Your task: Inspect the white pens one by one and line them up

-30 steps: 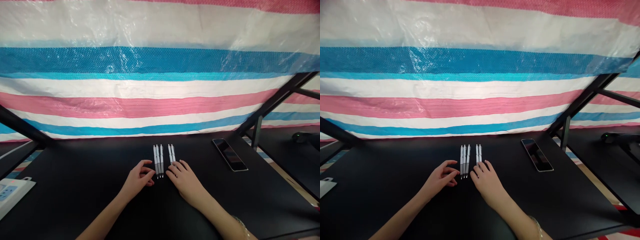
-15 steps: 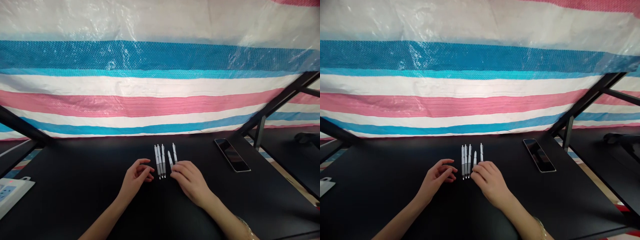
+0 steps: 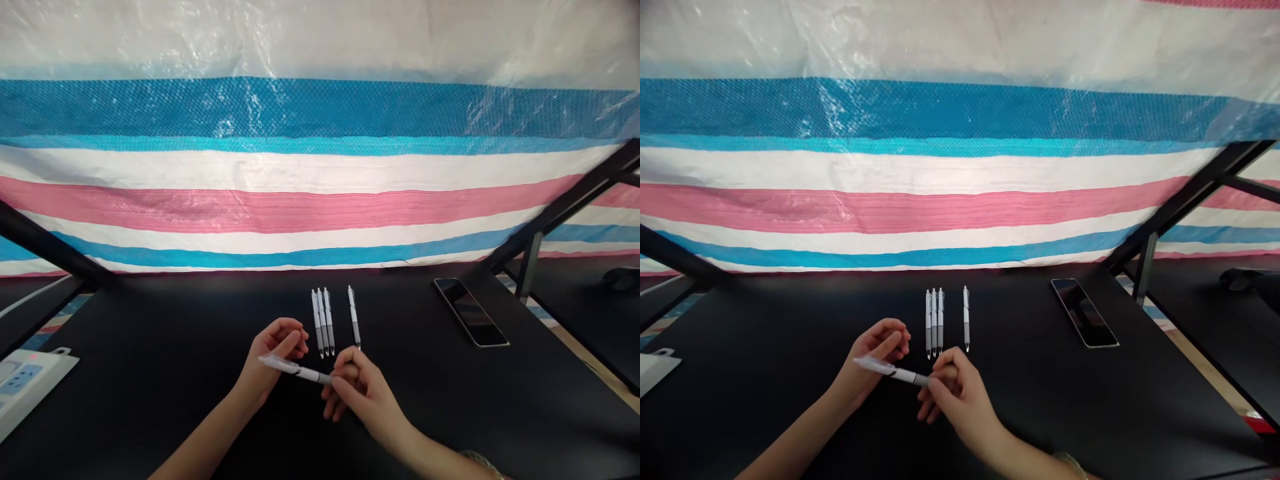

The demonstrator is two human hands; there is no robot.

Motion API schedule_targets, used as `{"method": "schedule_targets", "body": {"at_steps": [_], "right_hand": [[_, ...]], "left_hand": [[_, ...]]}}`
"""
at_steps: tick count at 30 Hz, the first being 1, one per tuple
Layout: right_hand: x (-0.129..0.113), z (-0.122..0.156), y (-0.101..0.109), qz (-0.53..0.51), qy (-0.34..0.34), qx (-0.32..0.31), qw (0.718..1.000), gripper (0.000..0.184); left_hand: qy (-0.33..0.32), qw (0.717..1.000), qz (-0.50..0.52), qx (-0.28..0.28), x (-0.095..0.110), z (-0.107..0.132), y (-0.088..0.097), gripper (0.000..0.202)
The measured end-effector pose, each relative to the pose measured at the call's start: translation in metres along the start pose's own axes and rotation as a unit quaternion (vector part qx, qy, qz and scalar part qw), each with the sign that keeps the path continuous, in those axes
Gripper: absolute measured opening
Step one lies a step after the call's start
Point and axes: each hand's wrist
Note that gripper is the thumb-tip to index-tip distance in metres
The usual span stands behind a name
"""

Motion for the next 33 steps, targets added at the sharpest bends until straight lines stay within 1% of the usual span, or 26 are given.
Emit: {"method": "schedule_targets", "body": {"at_steps": [2, 3, 6, 8, 11, 13, 16, 19, 23, 29, 31, 33], "right_hand": [[0.005, 0.0, -0.001, -0.056, -0.054, -0.009, 0.997, 0.034], [0.006, 0.0, 0.0, -0.08, -0.065, -0.001, 0.995, 0.036], [0.004, -0.003, 0.003, -0.116, -0.062, 0.031, 0.991, 0.039], [0.003, -0.004, 0.004, -0.123, -0.072, 0.023, 0.99, 0.039], [0.005, -0.002, 0.003, -0.122, -0.121, -0.029, 0.985, 0.035], [0.008, 0.0, 0.002, -0.116, -0.156, -0.07, 0.978, 0.033], [0.011, 0.002, 0.001, -0.128, -0.198, -0.135, 0.962, 0.035], [0.013, 0.003, 0.003, -0.135, -0.232, -0.193, 0.944, 0.037], [0.012, 0.004, 0.005, -0.131, -0.248, -0.219, 0.935, 0.033], [0.014, 0.004, 0.002, -0.175, -0.252, -0.24, 0.921, 0.038], [0.017, 0.002, 0.003, -0.164, -0.252, -0.237, 0.924, 0.036], [0.019, 0.0, 0.005, -0.146, -0.251, -0.222, 0.931, 0.034]], "left_hand": [[0.007, 1.0, 0.021, -0.001, -0.001, -0.001, 0.003, 0.016], [0.011, 0.999, 0.031, -0.003, -0.001, -0.002, 0.004, 0.016], [0.015, 0.997, 0.07, -0.008, -0.002, -0.001, 0.006, 0.024], [0.003, 0.997, 0.076, -0.012, -0.002, 0.0, 0.005, 0.029], [-0.014, 0.999, 0.026, -0.02, -0.003, 0.003, 0.003, 0.023], [-0.011, 0.999, 0.004, -0.032, -0.003, 0.003, 0.002, 0.015], [0.0, 0.998, 0.022, -0.061, -0.002, 0.004, 0.0, 0.009], [0.022, 0.995, 0.04, -0.088, -0.003, 0.005, 0.0, 0.01], [0.049, 0.993, 0.017, -0.108, -0.004, 0.005, 0.0, 0.018], [0.069, 0.987, 0.037, -0.138, -0.006, 0.006, 0.0, 0.016], [0.075, 0.987, 0.035, -0.137, -0.006, 0.007, -0.001, 0.018], [0.075, 0.989, 0.031, -0.124, -0.007, 0.008, -0.002, 0.019]]}}
Point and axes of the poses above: each hand's wrist, its own z-axis away from the middle knuckle, its own y-axis out of the back of the hand, x = y × z, and after that the axes turned 6 degrees about -z, right-handed
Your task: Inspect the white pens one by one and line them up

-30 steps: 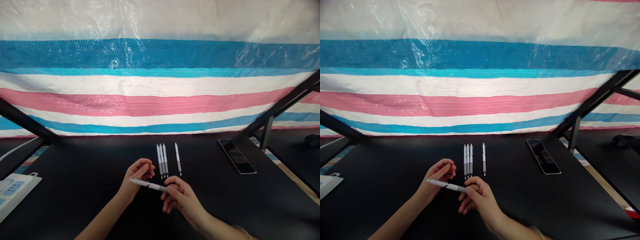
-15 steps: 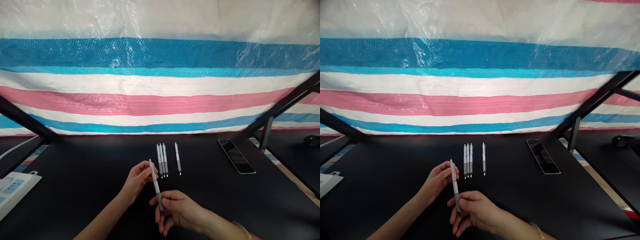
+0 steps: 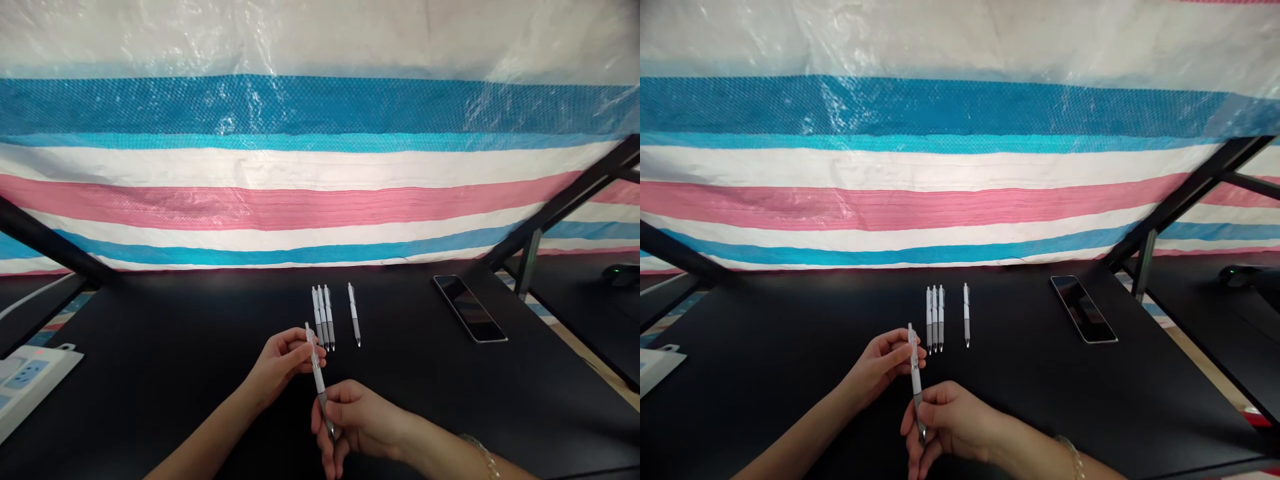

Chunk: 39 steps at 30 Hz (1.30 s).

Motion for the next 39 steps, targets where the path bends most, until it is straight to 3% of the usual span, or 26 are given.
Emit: {"method": "schedule_targets", "body": {"at_steps": [9, 15, 19, 39], "right_hand": [[0.002, 0.001, 0.002, 0.03, 0.012, 0.089, 0.996, 0.026], [-0.002, 0.002, -0.003, -0.048, 0.035, 0.063, 0.996, 0.042], [-0.006, 0.002, -0.002, -0.054, 0.049, 0.081, 0.994, 0.031], [-0.007, 0.002, 0.001, -0.069, 0.024, 0.087, 0.994, 0.036]], "left_hand": [[-0.007, 0.998, -0.016, 0.053, 0.0, -0.001, -0.007, 0.023], [-0.03, 0.997, -0.023, 0.074, 0.0, -0.004, -0.002, 0.022], [-0.042, 0.996, -0.021, 0.075, -0.003, -0.006, 0.0, 0.021], [-0.039, 0.994, -0.005, 0.099, -0.002, -0.007, 0.001, 0.023]]}}
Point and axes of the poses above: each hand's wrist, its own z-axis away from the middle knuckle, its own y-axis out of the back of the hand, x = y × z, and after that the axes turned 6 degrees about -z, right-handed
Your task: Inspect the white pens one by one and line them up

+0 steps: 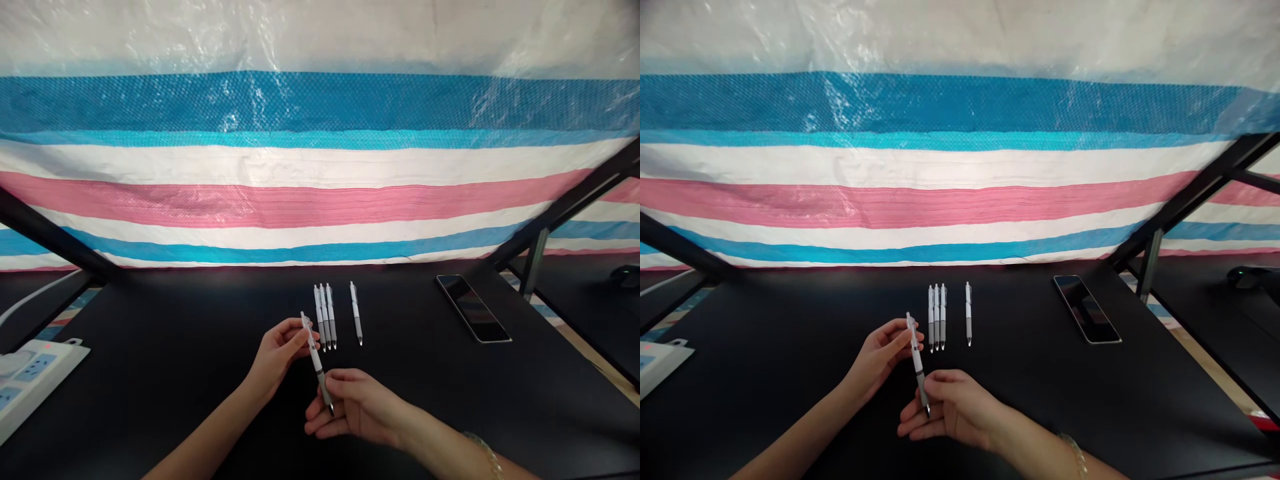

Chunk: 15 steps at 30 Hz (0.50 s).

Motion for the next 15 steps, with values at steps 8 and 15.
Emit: {"method": "schedule_targets", "body": {"at_steps": [8, 15], "right_hand": [[-0.0029, 0.0019, -0.0018, 0.016, 0.003, -0.004, 1.0, 0.034], [-0.0048, 0.0021, -0.002, 0.024, 0.001, -0.002, 1.0, 0.033]], "left_hand": [[0.006, 1.0, 0.011, 0.012, 0.0024, 0.0012, -0.0015, 0.025], [-0.001, 1.0, 0.012, 0.01, 0.0005, 0.0006, -0.0001, 0.024]]}}
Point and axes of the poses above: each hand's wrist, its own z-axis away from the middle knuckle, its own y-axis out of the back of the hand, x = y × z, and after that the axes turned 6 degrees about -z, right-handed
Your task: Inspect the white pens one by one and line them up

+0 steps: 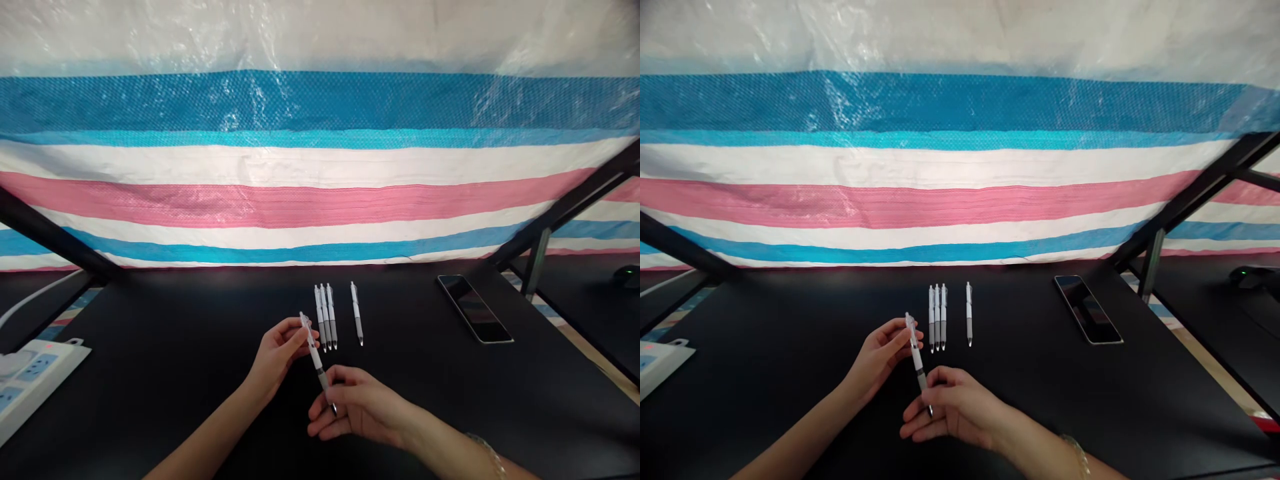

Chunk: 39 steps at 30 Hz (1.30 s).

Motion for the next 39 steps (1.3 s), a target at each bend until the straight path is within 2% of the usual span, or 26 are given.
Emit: {"method": "schedule_targets", "body": {"at_steps": [6, 13, 18, 22, 27, 31, 36, 39], "right_hand": [[0.001, 0.002, 0.001, 0.029, -0.044, -0.042, 0.998, 0.034], [0.004, 0.001, 0.001, 0.088, -0.054, -0.018, 0.994, 0.037], [0.003, 0.002, 0.001, 0.111, -0.08, -0.022, 0.99, 0.036], [0.006, 0.002, 0.004, 0.119, -0.081, -0.037, 0.989, 0.034], [0.006, 0.002, 0.004, 0.113, -0.06, -0.033, 0.991, 0.034], [0.005, 0.001, 0.003, 0.115, -0.051, -0.017, 0.992, 0.037], [0.006, -0.002, 0.003, 0.115, -0.022, 0.018, 0.993, 0.041], [0.006, -0.002, 0.003, 0.12, -0.02, 0.031, 0.992, 0.042]], "left_hand": [[0.0, 1.0, 0.011, 0.005, -0.001, 0.0, -0.001, 0.024], [-0.036, 0.996, 0.044, 0.062, 0.004, -0.004, 0.005, 0.025], [-0.058, 0.991, 0.061, 0.105, 0.01, -0.009, 0.013, 0.025], [-0.06, 0.988, 0.077, 0.117, 0.011, -0.011, 0.016, 0.027], [-0.053, 0.989, 0.081, 0.108, 0.011, -0.011, 0.016, 0.024], [-0.032, 0.992, 0.072, 0.099, 0.007, -0.006, 0.009, 0.027], [-0.012, 0.999, 0.034, 0.021, -0.001, 0.004, -0.005, 0.022], [-0.017, 1.0, 0.019, 0.007, -0.002, 0.007, -0.007, 0.02]]}}
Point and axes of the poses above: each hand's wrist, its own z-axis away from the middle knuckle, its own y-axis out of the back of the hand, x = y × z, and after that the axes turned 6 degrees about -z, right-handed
